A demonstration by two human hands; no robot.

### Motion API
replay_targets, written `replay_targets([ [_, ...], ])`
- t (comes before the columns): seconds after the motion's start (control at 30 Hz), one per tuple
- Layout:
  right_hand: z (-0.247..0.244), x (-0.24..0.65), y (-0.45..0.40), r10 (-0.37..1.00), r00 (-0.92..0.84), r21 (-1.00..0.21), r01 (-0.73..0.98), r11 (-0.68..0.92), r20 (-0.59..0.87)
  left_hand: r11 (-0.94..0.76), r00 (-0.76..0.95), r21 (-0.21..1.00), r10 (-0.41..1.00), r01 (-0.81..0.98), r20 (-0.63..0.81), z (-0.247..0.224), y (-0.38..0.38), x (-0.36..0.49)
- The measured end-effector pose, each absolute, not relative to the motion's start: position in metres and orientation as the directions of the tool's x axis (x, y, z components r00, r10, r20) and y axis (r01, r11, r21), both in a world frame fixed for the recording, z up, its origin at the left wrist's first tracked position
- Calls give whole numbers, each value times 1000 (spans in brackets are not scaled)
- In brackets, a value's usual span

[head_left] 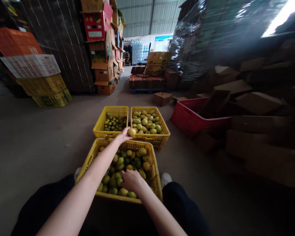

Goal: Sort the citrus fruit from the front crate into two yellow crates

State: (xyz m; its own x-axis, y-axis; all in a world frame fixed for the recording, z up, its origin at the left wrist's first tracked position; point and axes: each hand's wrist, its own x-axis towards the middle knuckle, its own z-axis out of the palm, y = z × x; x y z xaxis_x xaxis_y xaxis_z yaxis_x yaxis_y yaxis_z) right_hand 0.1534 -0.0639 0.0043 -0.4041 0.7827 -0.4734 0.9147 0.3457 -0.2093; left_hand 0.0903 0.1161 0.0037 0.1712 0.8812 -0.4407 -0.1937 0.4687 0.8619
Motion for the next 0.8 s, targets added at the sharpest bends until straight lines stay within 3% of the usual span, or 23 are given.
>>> replay_targets([
  [0.13,5,153,-64,792,-386,-192,922,336,-472,298,89,954,952,-41,-294,37,164,94],
  [0.23,8,152,-64,809,-376,-183,927,329,-453,291,118,938,942,189,-316,8,139,70],
  [0.33,11,148,-64,808,-380,-193,925,327,-451,357,135,810,876,466,-463,-51,86,26],
  [0.47,13,142,-63,791,-389,-210,921,327,-473,431,76,529,720,731,-690,-119,20,-35],
  [0.63,12,145,-58,784,-390,-219,921,323,-482,452,-29,301,591,840,-807,-162,-17,-83],
  [0.8,9,155,-55,794,-388,-229,921,315,-468,455,-71,270,603,848,-794,-185,-17,-109],
])
